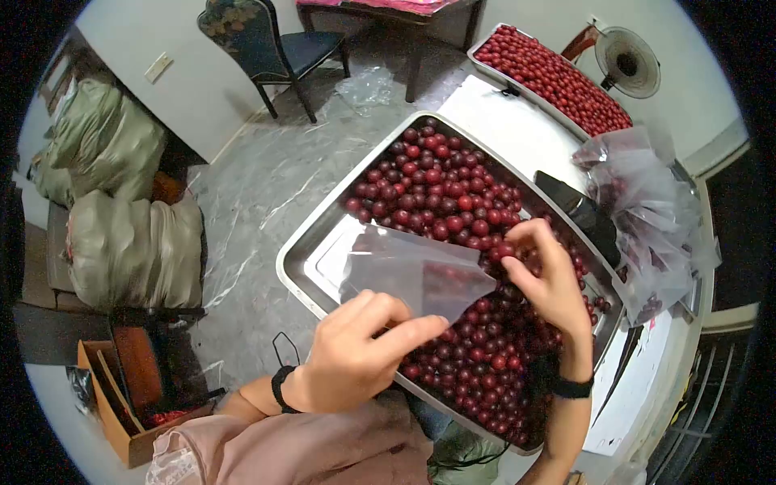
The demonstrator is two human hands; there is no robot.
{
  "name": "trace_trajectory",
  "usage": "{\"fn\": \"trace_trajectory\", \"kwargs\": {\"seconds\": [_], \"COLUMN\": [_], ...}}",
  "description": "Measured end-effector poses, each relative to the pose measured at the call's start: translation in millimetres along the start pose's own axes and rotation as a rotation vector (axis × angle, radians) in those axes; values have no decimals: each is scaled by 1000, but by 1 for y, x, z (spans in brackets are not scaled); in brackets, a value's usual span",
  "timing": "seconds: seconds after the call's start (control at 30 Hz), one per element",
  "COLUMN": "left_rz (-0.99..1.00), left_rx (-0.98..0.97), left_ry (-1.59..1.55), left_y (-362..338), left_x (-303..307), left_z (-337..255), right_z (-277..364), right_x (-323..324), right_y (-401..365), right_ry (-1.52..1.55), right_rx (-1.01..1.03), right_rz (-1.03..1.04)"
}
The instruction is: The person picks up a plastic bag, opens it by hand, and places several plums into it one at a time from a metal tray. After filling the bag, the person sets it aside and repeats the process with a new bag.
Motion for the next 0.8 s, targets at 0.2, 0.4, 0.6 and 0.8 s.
{"fn": "trace_trajectory", "kwargs": {"seconds": [0.2,0.4,0.6,0.8], "left_rz": [-1,33,-19,-29], "left_rx": [-11,-43,-77,-65], "left_ry": [-7,31,-4,-64], "left_y": [-5,-11,-13,-15], "left_x": [-7,-12,-10,-9], "left_z": [-1,-4,-7,-6], "right_z": [62,97,97,88], "right_x": [10,-30,-54,-90], "right_y": [-23,-25,-22,-7], "right_ry": [414,-19,-135,22], "right_rx": [-87,138,128,143], "right_rz": [190,147,243,633]}}
Point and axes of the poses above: each hand's wrist, its own y-axis towards the middle knuckle, its own x-axis out of the back of the hand, z = x × y, the point moved 8 cm from there along y, towards the middle knuckle, and after that the axes turned 15 degrees about -z, right-handed, at the moved point
